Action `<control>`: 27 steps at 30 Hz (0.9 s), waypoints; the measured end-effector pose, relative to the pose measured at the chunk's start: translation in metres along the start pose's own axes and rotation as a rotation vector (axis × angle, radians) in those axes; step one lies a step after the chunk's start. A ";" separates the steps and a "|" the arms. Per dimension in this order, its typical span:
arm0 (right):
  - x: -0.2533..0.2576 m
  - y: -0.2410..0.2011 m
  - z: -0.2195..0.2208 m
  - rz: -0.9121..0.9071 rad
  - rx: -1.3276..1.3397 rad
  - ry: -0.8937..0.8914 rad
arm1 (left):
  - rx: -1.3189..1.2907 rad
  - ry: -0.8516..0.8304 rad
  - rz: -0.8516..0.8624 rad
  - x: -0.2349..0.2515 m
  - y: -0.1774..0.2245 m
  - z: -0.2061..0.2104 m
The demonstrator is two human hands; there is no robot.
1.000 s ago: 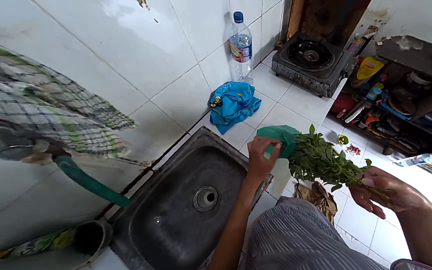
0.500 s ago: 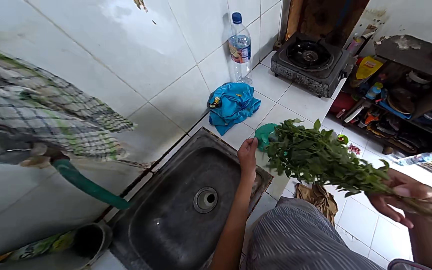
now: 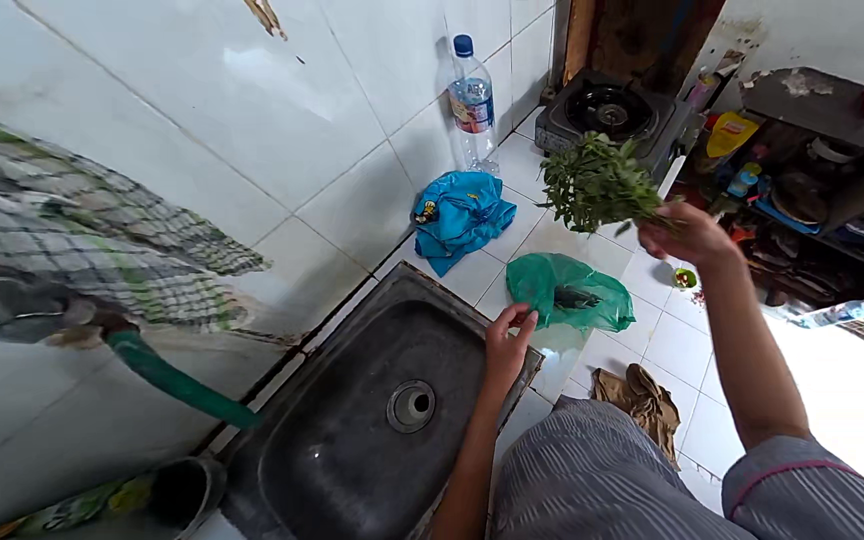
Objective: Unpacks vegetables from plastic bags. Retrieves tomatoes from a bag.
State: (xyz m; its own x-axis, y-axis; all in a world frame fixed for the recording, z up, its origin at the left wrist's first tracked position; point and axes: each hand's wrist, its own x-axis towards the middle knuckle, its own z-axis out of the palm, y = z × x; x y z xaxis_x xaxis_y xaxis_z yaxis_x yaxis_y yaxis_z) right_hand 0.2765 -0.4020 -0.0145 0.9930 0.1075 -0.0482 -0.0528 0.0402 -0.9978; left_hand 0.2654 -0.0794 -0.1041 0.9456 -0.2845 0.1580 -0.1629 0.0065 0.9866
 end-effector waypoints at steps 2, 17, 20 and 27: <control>0.039 0.024 -0.002 0.079 0.031 0.038 | -0.014 0.010 -0.016 -0.001 0.001 -0.001; 0.070 0.113 0.002 0.486 -0.873 0.362 | -0.069 0.065 -0.095 -0.010 0.011 -0.013; 0.026 0.067 0.051 0.070 -0.792 0.364 | -0.045 0.054 -0.062 -0.005 0.009 -0.012; 0.009 0.039 0.149 0.395 -0.979 -0.354 | 0.077 -0.001 -0.046 0.011 0.010 -0.002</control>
State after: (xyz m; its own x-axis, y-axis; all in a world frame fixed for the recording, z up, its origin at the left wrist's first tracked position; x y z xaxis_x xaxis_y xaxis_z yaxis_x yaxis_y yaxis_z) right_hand 0.2672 -0.2513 -0.0466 0.8305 0.2232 -0.5104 -0.0978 -0.8436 -0.5280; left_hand 0.2750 -0.0810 -0.0923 0.9522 -0.2842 0.1121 -0.1401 -0.0800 0.9869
